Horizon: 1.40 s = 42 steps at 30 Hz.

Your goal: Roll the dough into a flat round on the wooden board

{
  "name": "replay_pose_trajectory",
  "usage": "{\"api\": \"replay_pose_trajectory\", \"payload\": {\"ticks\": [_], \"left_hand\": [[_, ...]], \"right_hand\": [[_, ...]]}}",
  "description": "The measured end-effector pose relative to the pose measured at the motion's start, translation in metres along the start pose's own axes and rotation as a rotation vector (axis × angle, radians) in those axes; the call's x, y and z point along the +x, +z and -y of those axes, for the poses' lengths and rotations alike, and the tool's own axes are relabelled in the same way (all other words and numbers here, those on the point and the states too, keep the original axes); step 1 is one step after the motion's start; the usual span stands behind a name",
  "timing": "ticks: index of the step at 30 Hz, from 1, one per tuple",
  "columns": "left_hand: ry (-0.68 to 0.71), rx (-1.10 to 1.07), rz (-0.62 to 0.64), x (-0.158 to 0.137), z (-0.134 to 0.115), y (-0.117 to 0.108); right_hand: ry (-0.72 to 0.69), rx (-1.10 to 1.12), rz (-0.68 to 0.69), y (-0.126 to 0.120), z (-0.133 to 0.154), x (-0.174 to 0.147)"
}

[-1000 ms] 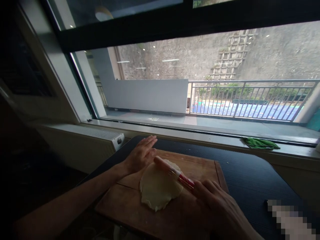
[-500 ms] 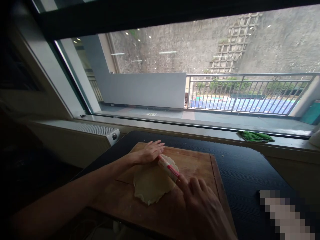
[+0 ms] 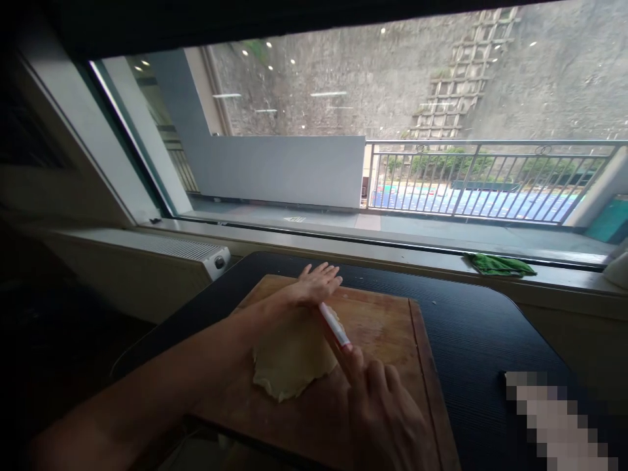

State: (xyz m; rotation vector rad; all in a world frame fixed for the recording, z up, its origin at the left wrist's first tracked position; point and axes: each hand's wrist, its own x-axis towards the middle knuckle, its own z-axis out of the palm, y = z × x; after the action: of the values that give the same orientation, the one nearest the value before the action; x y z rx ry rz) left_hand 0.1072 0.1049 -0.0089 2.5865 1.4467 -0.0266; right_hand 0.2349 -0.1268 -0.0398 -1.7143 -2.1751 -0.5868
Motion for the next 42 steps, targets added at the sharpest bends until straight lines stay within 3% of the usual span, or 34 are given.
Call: {"api": "replay_pose_trajectory", "payload": {"ticks": [3,6,9,12,16,22,25,31,34,36,42], "left_hand": [[0.039,0.054,-0.016,-0.032,0.025,0.0],[0.034,0.102,-0.019,-0.045,0.034,-0.002],[0.032,0.089,-0.005,-0.024,0.017,-0.001],[0.023,0.03,-0.009,0.012,-0.013,0.002],[0.021,-0.013,-0.046,0.032,-0.028,0.004],[0.099,0.083,-0.037,-0.026,0.022,0.003],[0.084,0.132,-0.012,-0.039,0.029,-0.002],[0.05,0.029,0.017,0.018,-0.02,0.0],[0.055,0.015,-0.006,0.031,-0.028,0.003],[0.066,0.021,-0.019,0.018,-0.016,0.005],[0.087,0.107,-0.024,-0.06,0.043,0.001]], "right_hand": [[-0.045,-0.004,-0.13,0.001,0.02,-0.007],[-0.055,0.058,-0.126,0.0,0.022,-0.011],[-0.047,0.118,-0.061,0.002,0.004,-0.011],[0.017,0.079,-0.088,0.009,-0.018,-0.007],[0.047,-0.038,-0.132,0.014,-0.019,-0.005],[-0.018,-0.059,-0.143,0.003,0.016,-0.009],[-0.023,0.023,-0.102,0.0,0.013,-0.009],[0.054,0.028,0.002,0.003,-0.022,-0.009],[0.045,-0.012,0.07,0.0,-0.021,-0.01],[0.014,-0.026,0.061,-0.003,-0.01,-0.012],[-0.003,0.086,-0.064,-0.009,0.019,-0.015]]}}
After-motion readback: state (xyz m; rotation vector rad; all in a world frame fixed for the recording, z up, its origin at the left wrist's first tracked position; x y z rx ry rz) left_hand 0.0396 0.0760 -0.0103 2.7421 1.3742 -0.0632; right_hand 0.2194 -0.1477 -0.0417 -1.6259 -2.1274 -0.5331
